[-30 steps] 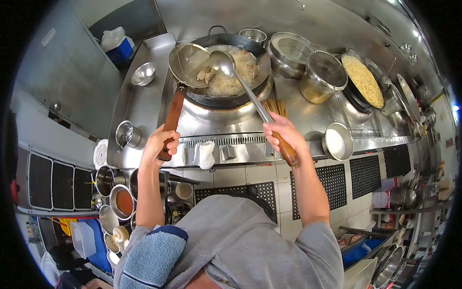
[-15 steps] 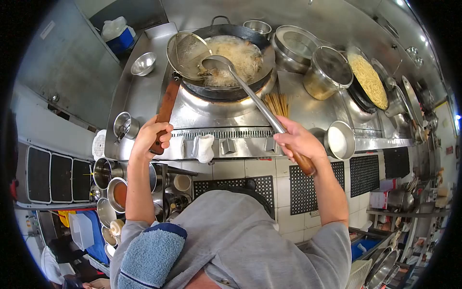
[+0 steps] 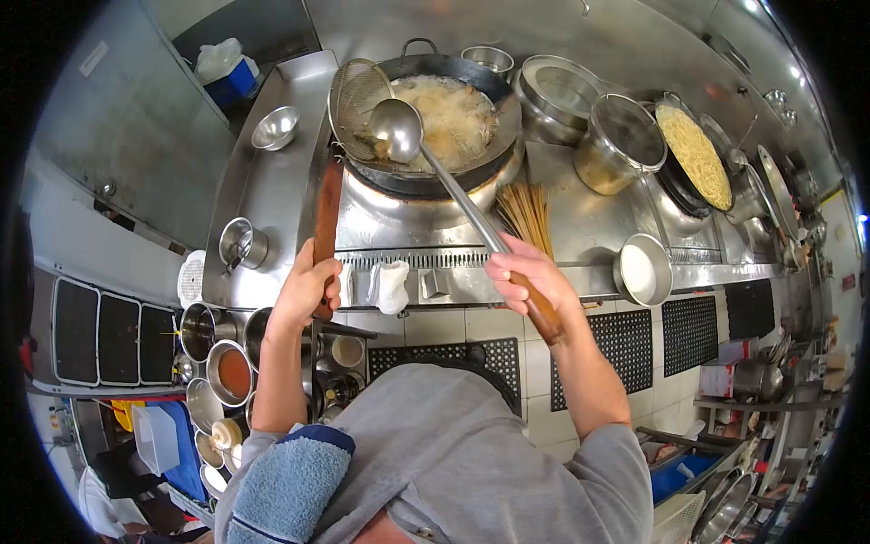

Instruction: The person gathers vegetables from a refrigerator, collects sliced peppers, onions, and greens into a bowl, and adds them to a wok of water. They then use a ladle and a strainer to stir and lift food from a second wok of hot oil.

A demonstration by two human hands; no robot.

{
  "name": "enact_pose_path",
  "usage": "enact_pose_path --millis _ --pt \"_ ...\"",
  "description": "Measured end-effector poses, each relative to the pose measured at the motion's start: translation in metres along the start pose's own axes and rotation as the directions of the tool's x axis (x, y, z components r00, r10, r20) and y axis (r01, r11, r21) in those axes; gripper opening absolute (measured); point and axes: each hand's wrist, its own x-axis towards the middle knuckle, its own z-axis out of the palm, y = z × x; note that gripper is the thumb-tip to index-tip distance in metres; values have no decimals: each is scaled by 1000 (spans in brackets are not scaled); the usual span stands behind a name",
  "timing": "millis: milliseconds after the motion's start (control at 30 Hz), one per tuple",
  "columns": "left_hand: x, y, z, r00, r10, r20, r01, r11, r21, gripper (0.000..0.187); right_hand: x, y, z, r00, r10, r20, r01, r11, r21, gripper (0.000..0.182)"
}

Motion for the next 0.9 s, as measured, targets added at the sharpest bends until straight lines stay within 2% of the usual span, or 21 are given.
enact_pose_path --millis 200,267,367,433,467,533,567,633,733,767,800,867,900 --pt "2 -11 -6 995 75 -58 -57 963 264 27 -2 -1 -1 1000 6 -3 -6 980 -198 44" --pt "17 -31 -17 974 222 -52 -184 900 395 29 -1 -6 3 1000 -7 -13 3 943 -333 51" --pt "16 -30 -21 941 336 -47 -265 813 518 31 5 -12 0 999 12 -40 -29 885 -464 56" --pt "9 -13 -20 963 258 -75 -182 831 525 34 9 -19 -4 999 34 -40 -51 843 -536 58" --pt "4 -4 -20 972 219 -88 -140 837 529 36 10 -24 -3 998 42 -45 -61 797 -600 58" --pt "-1 8 -19 991 92 -98 -42 906 422 37 9 -36 6 997 64 -53 -82 691 -718 57" --pt "0 5 -19 987 128 -94 -92 943 319 34 11 -41 8 997 52 -51 -72 595 -800 57" --pt "-1 9 -21 989 105 -105 -70 952 299 30 15 -51 8 999 23 -50 -55 376 -925 56" --pt "2 18 -19 989 113 -99 -81 957 280 25 25 -61 9 1000 1 10 9 247 -969 56" --pt "4 20 -19 987 130 -94 -98 953 285 25 27 -72 9 988 74 -138 -156 360 -920 54" --pt "6 23 -19 985 145 -88 -114 950 292 26 24 -85 7 985 106 -135 -168 425 -889 52" --pt "15 27 -18 980 183 -82 -154 949 275 25 20 -81 -3 1000 -2 -7 -5 406 -914 39" --pt "21 30 -21 979 191 -76 -162 943 292 25 13 -83 -5 999 -10 -42 -32 459 -888 42"
